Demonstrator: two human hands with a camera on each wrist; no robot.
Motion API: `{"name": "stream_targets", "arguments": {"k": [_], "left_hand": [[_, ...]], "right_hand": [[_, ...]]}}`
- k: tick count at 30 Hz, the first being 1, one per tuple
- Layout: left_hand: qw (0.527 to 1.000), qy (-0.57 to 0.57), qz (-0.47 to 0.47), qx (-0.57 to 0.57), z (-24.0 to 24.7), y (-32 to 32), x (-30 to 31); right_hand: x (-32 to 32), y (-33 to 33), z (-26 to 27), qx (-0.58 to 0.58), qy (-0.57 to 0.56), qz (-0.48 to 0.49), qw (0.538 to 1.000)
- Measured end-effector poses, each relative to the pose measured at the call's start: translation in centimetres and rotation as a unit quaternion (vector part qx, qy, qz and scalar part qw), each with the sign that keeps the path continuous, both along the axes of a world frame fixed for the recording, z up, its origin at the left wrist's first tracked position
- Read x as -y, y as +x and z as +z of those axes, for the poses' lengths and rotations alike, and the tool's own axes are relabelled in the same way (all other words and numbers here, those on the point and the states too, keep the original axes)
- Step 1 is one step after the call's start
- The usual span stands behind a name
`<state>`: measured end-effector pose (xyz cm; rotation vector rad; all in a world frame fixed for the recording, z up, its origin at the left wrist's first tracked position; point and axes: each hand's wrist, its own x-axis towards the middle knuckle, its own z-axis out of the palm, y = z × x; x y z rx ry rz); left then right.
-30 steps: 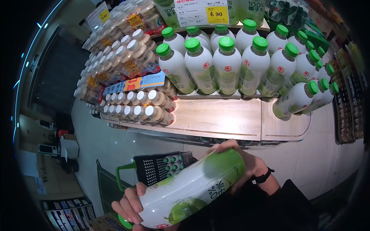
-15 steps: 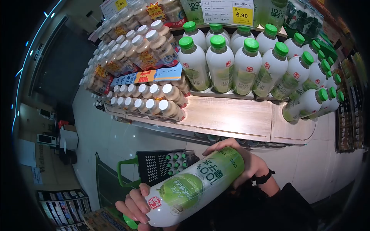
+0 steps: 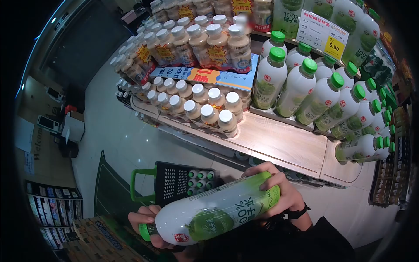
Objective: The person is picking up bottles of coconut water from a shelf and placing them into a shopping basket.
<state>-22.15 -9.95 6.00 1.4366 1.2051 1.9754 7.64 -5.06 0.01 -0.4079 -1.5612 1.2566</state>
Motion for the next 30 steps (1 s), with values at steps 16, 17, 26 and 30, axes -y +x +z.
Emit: {"name": "stream_targets", "arguments": {"k": [16, 17, 26, 30], "left_hand": [[0.848, -0.411, 0.216, -0.256, -21.6, -25.0, 0.1], [0.845, -0.42, 0.223, -0.247, -24.3, -26.6, -0.4], [0.765, -0.469, 0.135, -0.421, -55.5, -35.7, -4.5], [0.736, -0.505, 0.093, -0.44, -66.7, -37.6, -5.8]], "right_hand": [[-4.9, -13.0, -6.8, 0.355, -0.308, -0.084, 0.879], [-5.1, -14.2, -8.1, 0.369, -0.318, -0.081, 0.869], [-6.4, -25.6, -18.3, 0.485, -0.393, 0.055, 0.779], [-3.7, -24.3, -24.7, 0.532, -0.463, 0.06, 0.707]]}}
